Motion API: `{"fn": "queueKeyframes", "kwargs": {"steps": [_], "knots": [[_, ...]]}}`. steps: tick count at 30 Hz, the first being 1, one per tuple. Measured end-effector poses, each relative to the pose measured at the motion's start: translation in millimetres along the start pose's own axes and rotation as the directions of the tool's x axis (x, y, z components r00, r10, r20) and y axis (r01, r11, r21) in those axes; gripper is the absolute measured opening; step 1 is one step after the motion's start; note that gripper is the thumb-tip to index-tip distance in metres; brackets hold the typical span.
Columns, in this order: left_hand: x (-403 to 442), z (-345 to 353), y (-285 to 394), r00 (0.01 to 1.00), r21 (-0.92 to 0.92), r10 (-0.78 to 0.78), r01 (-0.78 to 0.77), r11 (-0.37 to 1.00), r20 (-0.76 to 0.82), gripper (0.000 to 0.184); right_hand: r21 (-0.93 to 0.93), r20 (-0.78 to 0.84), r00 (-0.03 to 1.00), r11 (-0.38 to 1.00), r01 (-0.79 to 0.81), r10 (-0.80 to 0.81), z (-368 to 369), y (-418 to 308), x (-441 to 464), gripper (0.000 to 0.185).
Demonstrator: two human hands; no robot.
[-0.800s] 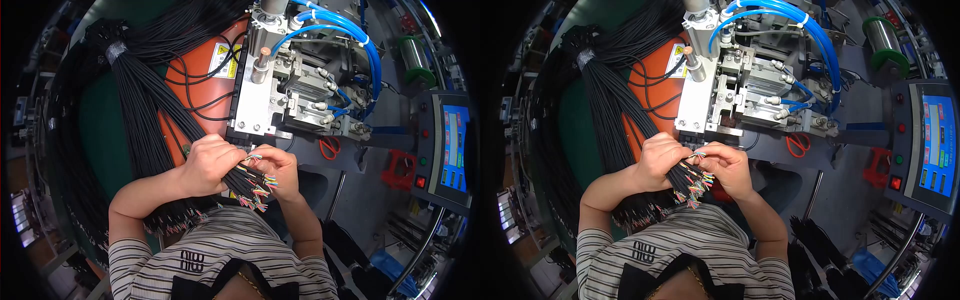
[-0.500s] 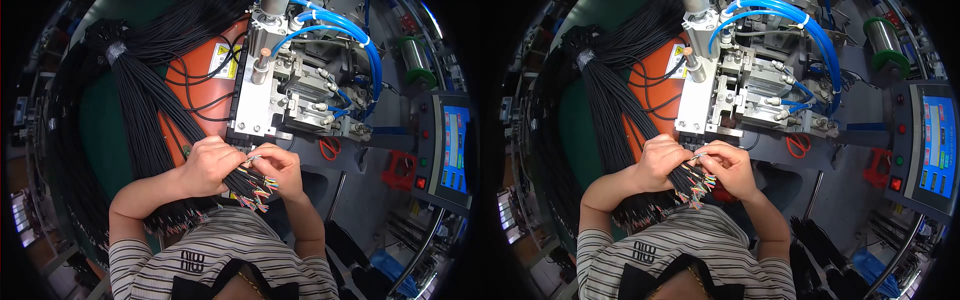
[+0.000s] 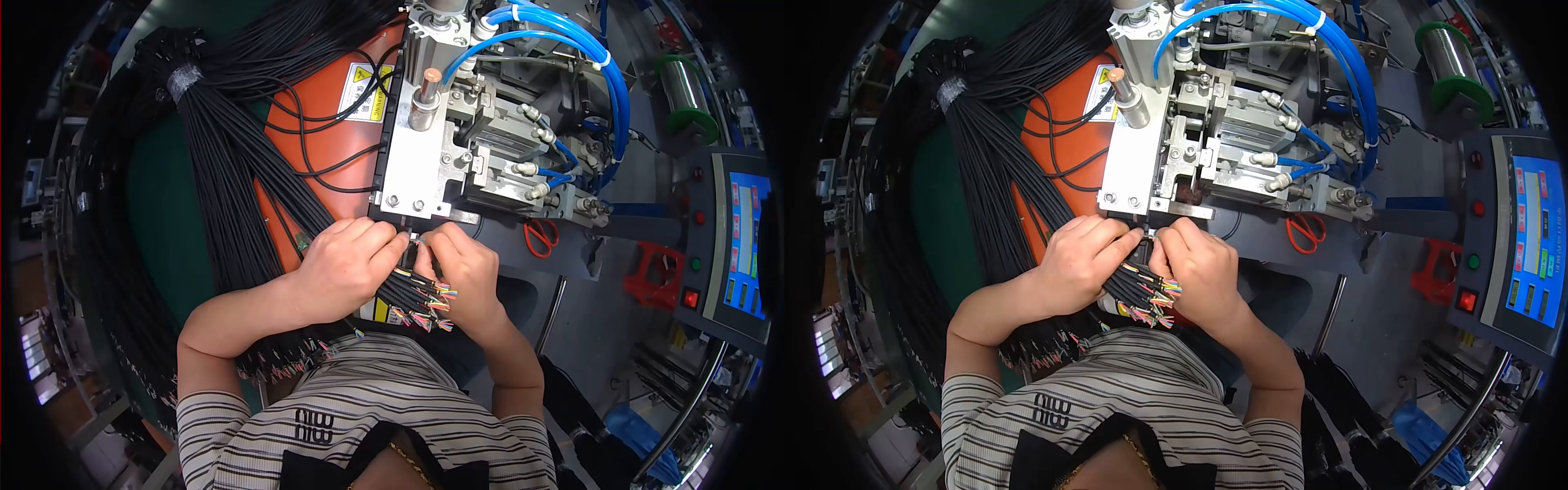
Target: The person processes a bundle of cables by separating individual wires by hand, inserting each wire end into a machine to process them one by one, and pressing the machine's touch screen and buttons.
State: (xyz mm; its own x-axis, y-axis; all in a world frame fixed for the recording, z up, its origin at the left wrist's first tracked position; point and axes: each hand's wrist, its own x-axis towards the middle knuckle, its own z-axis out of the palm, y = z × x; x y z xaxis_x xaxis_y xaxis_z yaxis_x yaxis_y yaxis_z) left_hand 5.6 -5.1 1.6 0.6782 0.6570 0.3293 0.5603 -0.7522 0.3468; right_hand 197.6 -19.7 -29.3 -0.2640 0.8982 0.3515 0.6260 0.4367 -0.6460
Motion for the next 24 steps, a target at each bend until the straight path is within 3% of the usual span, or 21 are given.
{"fn": "queueKeyframes", "kwargs": {"steps": [8,24], "knots": [[0.9,-0.4,-1.7,1.000,-0.053,-0.010,0.011,0.999,0.024,0.035,0.101,-0.070,0.997,0.995,-0.027,0.034,6.2,2.7,-8.0,0.007],[-1.3,0.8,-7.6,0.999,-0.096,0.017,-0.014,0.995,0.039,0.041,0.128,-0.113,0.993,0.991,-0.027,0.042,11.6,4.4,-11.7,0.010]]}}
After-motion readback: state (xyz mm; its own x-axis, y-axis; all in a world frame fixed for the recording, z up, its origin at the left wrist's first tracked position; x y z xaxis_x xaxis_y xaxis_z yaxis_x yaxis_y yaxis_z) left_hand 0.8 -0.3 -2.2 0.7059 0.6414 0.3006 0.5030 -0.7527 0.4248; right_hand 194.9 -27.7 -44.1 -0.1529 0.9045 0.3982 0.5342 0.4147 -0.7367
